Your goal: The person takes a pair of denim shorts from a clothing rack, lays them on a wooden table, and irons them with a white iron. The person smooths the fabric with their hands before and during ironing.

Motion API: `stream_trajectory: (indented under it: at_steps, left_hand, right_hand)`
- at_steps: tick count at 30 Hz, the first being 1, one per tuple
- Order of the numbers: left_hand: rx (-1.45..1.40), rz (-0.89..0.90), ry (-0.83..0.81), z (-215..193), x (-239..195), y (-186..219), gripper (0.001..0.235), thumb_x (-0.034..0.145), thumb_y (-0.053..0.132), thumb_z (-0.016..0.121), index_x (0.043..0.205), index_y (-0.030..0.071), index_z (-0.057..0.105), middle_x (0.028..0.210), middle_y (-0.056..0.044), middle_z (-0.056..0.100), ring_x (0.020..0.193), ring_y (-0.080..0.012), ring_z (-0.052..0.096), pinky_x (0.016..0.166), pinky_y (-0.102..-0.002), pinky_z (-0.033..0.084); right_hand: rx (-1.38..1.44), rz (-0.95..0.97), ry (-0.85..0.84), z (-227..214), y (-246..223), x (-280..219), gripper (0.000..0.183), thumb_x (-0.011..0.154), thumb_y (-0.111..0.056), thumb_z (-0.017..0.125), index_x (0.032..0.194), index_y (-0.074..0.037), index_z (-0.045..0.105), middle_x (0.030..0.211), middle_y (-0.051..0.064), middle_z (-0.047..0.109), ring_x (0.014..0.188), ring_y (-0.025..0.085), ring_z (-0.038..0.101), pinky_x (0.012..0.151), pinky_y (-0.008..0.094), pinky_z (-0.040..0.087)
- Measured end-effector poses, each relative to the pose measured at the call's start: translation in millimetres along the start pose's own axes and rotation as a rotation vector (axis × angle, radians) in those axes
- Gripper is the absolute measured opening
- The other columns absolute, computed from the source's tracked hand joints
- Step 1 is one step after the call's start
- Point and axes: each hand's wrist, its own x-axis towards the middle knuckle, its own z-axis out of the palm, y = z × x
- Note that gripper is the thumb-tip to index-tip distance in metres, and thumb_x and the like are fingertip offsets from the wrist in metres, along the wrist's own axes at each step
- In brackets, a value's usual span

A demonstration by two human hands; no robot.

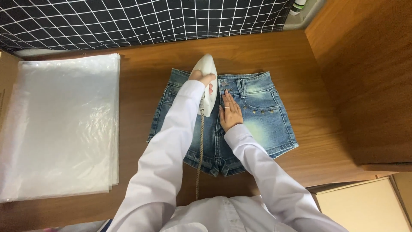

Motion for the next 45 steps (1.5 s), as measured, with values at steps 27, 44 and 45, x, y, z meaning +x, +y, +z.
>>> stream_trajectory:
  at_steps: [27,44,45]
  left_hand:
    - [0.031,-0.002,0.016,-2,-10,4,0.036,0.062,0.017,0.063,0.09,-0.006,0.054,0.063,-0.021,0.06,0.046,-0.0256,0.062,0.041,-0.036,0.055]
    - [0.013,-0.053,-0.052,-68,-106,-28,0.035,0.069,0.022,0.065,0.085,-0.008,0.056,0.052,-0.015,0.056,0.039,-0.0217,0.058,0.038,-0.031,0.054]
    - [-0.001,-0.058,-0.04,-69,-102,-29,0.033,0.07,0.021,0.064,0.084,-0.007,0.057,0.052,-0.015,0.055,0.039,-0.0215,0.057,0.038,-0.031,0.054]
  right_hand:
    - [0.006,-0.038,0.015,0,2,-1,0.047,0.087,-0.03,0.044,0.129,-0.011,0.037,0.141,0.003,0.03,0.127,0.019,0.031,0.1,0.038,0.031]
    - [0.003,-0.108,-0.076,-15,1,-12,0.052,0.087,-0.036,0.045,0.131,-0.011,0.034,0.141,0.005,0.029,0.128,0.019,0.03,0.099,0.039,0.03]
    - [0.0,-0.12,-0.082,-16,2,-13,0.052,0.087,-0.036,0.044,0.131,-0.01,0.034,0.141,0.005,0.028,0.129,0.019,0.029,0.1,0.038,0.029]
